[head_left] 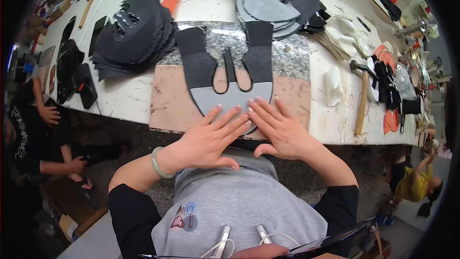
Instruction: The person peels the backing from adhesive lining pieces, sticks them onto shoe upper cutouts by hand, presses them flat, and stacks the assembled pieces.
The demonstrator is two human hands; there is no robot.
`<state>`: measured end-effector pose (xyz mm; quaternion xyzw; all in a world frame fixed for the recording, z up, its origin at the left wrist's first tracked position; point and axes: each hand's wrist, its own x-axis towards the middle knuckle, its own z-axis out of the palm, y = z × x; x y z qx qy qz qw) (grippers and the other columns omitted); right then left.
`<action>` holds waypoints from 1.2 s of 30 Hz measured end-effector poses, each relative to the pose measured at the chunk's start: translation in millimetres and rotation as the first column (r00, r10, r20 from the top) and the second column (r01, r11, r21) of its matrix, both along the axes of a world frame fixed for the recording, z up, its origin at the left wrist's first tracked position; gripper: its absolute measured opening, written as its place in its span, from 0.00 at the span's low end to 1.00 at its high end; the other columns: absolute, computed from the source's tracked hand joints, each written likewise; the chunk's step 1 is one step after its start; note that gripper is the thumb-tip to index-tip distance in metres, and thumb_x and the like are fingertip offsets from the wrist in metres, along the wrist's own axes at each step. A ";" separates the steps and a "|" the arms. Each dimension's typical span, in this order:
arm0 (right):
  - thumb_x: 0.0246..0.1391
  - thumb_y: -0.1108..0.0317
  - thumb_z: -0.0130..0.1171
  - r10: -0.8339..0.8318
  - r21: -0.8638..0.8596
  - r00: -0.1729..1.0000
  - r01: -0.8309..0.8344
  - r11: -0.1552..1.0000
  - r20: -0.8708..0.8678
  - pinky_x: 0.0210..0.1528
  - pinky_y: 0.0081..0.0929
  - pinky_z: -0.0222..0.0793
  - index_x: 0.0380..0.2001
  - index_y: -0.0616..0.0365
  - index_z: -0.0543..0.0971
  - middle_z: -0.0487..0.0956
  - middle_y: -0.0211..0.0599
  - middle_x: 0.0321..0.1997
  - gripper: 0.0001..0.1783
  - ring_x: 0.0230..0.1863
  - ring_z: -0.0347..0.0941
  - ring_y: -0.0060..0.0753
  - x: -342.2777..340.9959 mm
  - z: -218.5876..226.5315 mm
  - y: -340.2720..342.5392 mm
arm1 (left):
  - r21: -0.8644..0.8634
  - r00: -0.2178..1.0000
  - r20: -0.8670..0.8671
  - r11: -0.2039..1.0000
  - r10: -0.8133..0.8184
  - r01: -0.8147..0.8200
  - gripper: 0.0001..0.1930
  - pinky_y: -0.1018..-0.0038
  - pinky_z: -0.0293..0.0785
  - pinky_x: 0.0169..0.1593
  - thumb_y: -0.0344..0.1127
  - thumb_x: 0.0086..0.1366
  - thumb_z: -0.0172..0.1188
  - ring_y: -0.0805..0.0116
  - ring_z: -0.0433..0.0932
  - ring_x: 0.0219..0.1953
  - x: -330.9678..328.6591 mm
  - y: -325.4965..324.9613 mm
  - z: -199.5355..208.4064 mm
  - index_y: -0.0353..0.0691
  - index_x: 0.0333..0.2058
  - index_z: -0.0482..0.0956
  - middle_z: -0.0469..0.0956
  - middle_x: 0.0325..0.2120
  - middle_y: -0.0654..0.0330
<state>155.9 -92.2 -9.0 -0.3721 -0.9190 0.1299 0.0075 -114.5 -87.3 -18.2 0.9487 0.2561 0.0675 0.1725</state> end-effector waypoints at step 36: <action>0.45 0.76 0.58 0.016 0.172 0.908 0.063 0.983 -0.419 0.64 0.44 0.62 0.50 0.55 0.79 0.76 0.37 0.59 0.24 0.66 0.67 0.40 -42.5 -34.5 -32.3 | -0.095 0.908 0.204 0.931 0.366 -0.353 0.22 0.57 0.62 0.61 0.48 0.64 0.61 0.53 0.70 0.58 -73.2 -18.7 17.6 0.39 0.49 0.80 0.74 0.54 0.50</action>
